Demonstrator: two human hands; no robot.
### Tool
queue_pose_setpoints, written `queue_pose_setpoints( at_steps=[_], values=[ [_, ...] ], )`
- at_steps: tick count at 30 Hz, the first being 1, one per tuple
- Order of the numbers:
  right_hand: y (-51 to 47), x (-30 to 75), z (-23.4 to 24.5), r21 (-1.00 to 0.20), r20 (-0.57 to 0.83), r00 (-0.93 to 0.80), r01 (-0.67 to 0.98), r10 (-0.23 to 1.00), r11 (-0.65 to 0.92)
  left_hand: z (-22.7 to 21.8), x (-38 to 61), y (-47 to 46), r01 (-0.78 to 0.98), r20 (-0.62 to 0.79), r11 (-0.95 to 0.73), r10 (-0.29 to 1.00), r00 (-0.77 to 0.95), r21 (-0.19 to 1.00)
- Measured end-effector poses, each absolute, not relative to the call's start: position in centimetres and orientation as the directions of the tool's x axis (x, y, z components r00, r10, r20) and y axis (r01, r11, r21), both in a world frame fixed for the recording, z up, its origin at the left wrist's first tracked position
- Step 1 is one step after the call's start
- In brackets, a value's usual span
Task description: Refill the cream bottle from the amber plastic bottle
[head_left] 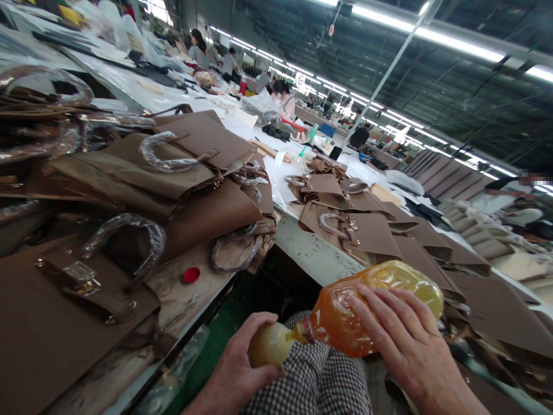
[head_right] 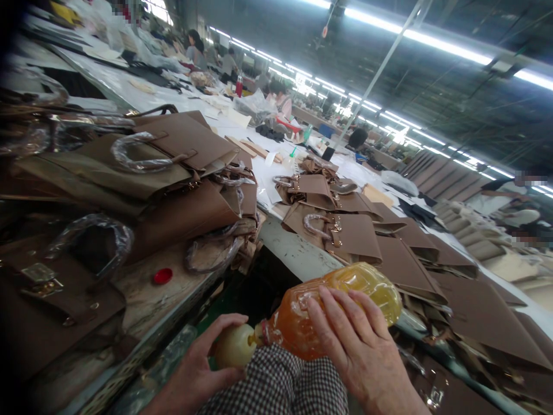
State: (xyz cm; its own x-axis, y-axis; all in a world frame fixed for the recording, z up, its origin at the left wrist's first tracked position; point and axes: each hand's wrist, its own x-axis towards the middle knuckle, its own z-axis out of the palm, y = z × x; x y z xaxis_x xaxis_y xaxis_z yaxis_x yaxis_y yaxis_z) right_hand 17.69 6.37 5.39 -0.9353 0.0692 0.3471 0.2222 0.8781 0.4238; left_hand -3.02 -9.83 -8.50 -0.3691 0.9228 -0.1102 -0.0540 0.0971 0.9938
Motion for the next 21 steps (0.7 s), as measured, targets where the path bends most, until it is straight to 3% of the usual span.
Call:
queue_pose_setpoints(
  at_steps=[21],
  values=[
    [6.24,17.31,6.4,0.476,0.313,-0.95,0.175,0.02,0.862,-9.25,-3.31,-9.99,-0.023,-0.122,0.121,0.942,-0.313,0.992]
  ],
)
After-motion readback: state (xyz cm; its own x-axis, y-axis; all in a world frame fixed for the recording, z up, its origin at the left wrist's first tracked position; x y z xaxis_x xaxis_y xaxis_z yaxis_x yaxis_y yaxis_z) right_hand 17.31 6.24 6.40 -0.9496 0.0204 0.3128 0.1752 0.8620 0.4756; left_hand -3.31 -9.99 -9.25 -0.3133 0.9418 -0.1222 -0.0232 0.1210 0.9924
